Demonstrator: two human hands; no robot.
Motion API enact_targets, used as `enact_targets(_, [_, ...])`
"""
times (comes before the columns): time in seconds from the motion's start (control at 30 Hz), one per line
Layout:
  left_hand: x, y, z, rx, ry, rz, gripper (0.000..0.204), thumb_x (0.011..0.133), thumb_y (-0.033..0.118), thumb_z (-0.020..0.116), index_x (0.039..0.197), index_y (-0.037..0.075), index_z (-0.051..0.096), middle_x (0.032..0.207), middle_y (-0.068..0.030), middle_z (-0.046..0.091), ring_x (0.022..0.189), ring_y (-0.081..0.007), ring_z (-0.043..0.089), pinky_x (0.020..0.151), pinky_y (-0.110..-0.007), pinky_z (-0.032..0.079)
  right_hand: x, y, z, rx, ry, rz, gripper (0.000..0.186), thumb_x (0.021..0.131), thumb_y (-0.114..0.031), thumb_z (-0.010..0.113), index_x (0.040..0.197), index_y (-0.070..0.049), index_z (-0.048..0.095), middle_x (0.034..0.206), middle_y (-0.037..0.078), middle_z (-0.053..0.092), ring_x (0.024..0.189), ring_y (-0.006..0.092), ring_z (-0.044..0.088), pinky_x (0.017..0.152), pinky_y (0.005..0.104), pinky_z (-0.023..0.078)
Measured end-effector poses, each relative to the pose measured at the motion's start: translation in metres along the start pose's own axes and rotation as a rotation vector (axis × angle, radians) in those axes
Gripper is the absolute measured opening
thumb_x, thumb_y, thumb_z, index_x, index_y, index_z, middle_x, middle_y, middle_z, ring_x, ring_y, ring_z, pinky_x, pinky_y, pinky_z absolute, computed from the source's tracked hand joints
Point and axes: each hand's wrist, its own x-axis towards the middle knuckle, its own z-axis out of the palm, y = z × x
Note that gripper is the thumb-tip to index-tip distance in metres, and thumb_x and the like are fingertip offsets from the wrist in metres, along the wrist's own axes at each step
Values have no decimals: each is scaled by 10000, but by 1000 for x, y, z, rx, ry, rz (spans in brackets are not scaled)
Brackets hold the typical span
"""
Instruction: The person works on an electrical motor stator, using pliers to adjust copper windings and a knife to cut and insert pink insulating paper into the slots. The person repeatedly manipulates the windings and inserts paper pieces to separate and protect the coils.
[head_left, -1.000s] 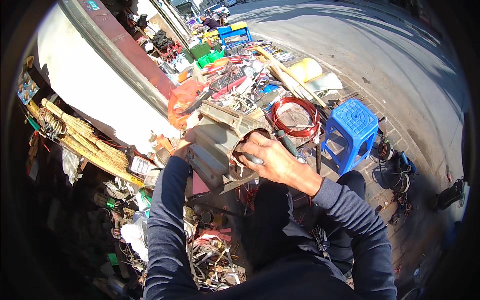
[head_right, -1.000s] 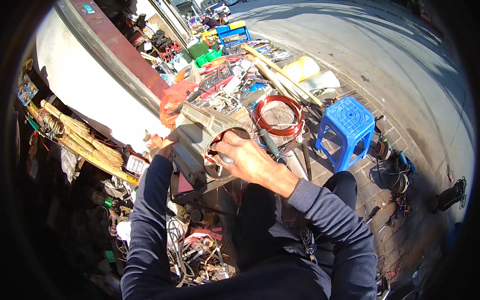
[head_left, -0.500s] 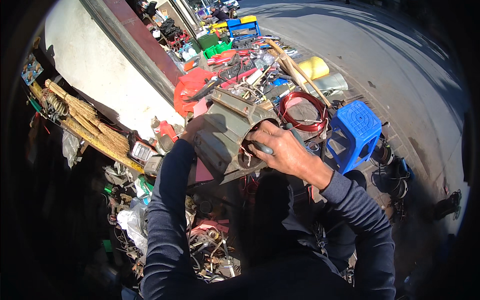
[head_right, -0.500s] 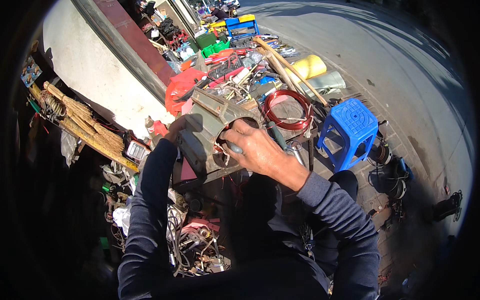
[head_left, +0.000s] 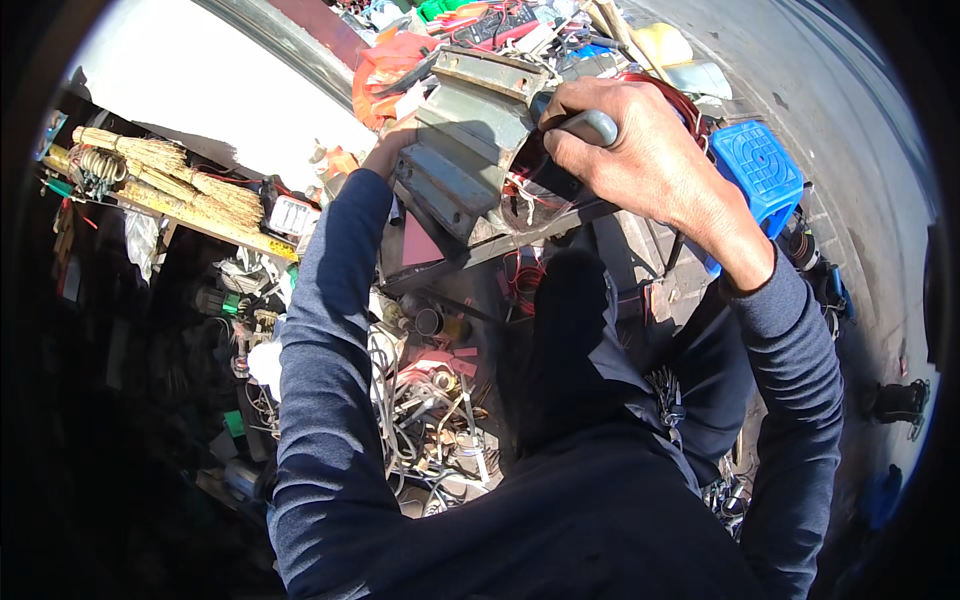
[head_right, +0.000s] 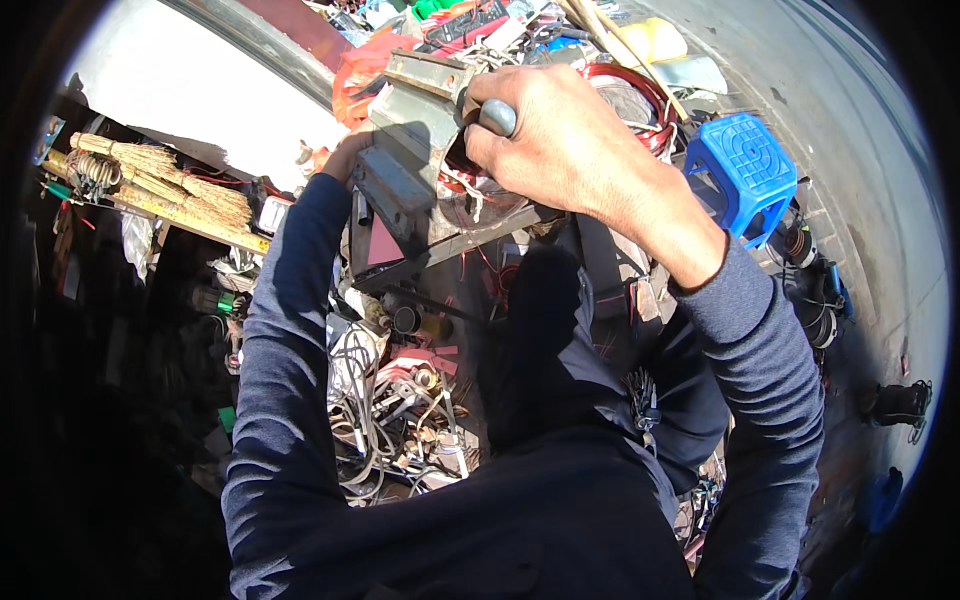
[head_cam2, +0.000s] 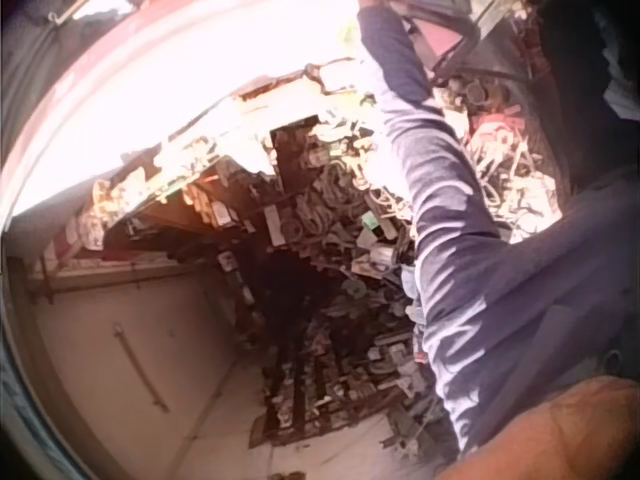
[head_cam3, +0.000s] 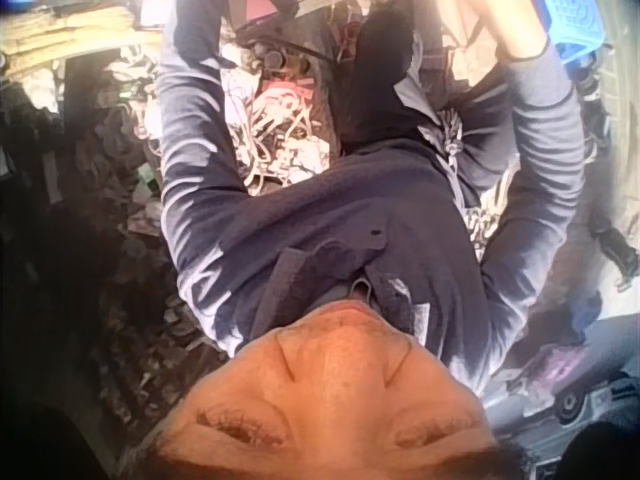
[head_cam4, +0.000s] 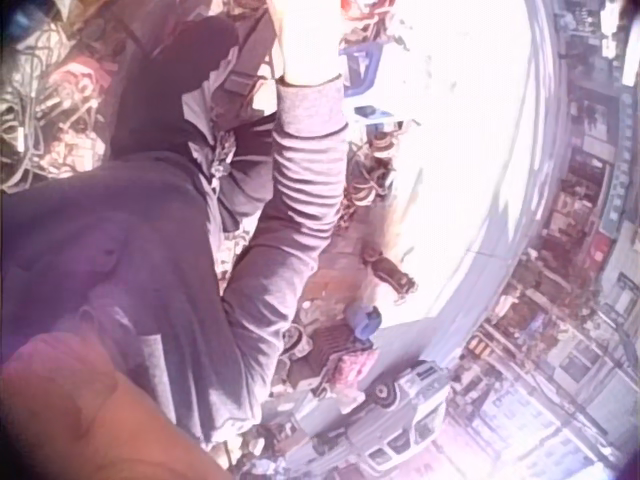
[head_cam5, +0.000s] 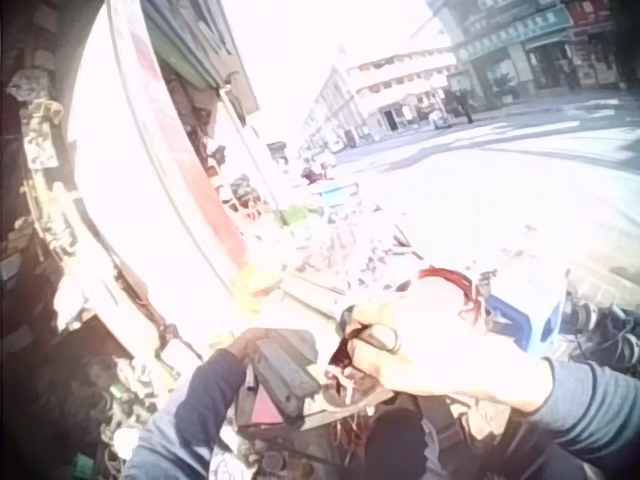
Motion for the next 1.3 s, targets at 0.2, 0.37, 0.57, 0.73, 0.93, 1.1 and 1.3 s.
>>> enact_targets(0.2, [-4,-3,8,-70,144,1,329,979,335,741,1103,33,781,952,-78,790,768,-210,747,734,-335,611,2,2,-4,74,48,-3,211,950,-168,699,1052,10,749,853,170,733,814,314,735,809,424,583])
enact_targets(0.37, [-2,-5,1,-148,51,-18,291,1044,300,701,1120,28,770,978,-78,792,817,-190,753,752,-307,614,-17,13,-13,238,124,6,144,1001,-124,720,1082,-14,767,936,54,774,860,145,716,819,310,577])
enact_targets(0.57, [14,-16,-6,-171,250,52,345,1121,227,558,1340,-22,650,1223,-117,748,1067,-218,732,961,-354,585,-69,25,-15,619,380,247,164,1011,-127,750,1115,-3,778,939,50,786,834,109,734,772,263,588])
enact_targets(0.73, [14,-18,-29,55,243,-30,409,1113,236,553,1406,-44,605,1285,-163,745,1103,-252,758,992,-385,612,-105,40,12,903,517,427,216,1036,-95,720,1192,54,737,1009,123,787,867,174,776,813,280,618])
enact_targets(0.93, [10,-12,-33,-109,36,-67,372,1075,273,612,1294,-19,682,1122,-143,794,944,-247,792,868,-380,652,-114,49,48,1013,512,497,238,1044,-99,732,1226,54,728,1047,141,787,897,179,783,838,278,623])
enact_targets(1.1, [6,-7,-22,-16,87,-80,414,1052,332,651,1288,-5,691,1096,-132,801,906,-246,794,815,-378,660,-121,49,60,923,471,387,225,1017,-91,756,1205,32,753,1055,94,765,922,155,749,845,272,586])
enact_targets(1.3, [-5,-4,-4,-23,138,-39,361,1025,335,682,1223,37,727,1042,-92,789,857,-209,770,765,-339,632,-118,53,59,592,408,217,221,986,-122,782,1178,-11,782,1033,71,710,978,180,646,884,320,504])
